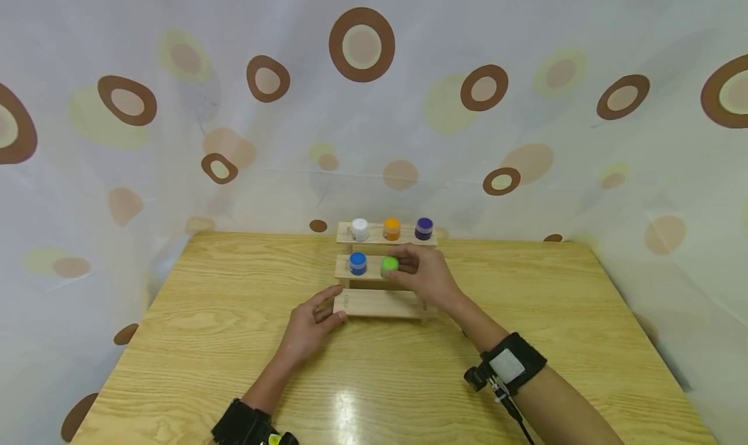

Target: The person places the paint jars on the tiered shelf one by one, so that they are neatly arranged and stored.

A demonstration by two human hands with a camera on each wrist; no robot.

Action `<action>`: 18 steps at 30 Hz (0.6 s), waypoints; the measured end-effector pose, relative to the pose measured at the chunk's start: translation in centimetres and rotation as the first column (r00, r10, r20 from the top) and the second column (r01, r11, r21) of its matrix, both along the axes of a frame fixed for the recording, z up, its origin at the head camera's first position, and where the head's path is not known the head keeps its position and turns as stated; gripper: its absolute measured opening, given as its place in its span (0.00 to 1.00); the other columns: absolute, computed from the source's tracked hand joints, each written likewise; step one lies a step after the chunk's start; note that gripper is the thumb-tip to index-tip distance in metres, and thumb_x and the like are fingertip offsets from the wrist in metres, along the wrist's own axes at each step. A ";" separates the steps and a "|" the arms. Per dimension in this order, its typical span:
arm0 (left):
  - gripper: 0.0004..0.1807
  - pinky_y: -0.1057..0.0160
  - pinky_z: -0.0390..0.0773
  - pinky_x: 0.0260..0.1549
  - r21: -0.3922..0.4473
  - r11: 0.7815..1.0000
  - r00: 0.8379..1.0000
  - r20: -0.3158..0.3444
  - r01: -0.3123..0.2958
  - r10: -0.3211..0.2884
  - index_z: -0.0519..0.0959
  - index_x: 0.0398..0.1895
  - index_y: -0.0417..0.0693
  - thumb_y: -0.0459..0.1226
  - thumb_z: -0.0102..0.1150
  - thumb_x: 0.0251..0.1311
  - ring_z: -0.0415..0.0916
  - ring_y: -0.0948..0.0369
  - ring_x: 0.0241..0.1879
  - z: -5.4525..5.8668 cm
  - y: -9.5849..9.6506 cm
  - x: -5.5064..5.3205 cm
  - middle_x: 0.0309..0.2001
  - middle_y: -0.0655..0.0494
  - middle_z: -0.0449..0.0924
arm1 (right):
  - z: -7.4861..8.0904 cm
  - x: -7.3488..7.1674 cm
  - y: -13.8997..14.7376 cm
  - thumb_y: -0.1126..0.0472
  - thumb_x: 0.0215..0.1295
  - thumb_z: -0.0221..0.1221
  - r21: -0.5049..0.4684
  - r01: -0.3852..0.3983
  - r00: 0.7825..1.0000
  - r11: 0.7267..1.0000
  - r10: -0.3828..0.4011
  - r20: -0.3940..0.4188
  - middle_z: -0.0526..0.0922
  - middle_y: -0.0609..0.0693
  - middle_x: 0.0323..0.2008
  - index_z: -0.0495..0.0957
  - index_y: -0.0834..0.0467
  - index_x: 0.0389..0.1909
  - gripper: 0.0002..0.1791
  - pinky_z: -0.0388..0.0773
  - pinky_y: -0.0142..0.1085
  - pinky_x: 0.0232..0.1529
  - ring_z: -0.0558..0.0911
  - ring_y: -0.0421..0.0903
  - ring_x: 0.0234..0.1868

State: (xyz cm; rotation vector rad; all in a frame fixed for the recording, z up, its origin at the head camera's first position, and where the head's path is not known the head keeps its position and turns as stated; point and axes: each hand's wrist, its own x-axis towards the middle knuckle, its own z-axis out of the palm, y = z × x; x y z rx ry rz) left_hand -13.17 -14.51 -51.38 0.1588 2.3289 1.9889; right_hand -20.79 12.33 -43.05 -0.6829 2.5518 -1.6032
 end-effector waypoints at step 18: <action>0.32 0.61 0.85 0.56 0.012 1.000 1.000 -0.011 0.009 -0.008 0.73 0.77 0.50 0.32 0.67 0.71 0.74 0.45 0.70 0.1 0.0 0.1 0.77 0.44 0.68 | 0.6 0.7 1.5 0.64 0.67 0.73 -0.079 0.045 0.998 0.996 -0.042 0.038 0.86 0.59 0.55 0.83 0.62 0.59 0.20 0.85 0.34 0.56 0.87 0.55 0.57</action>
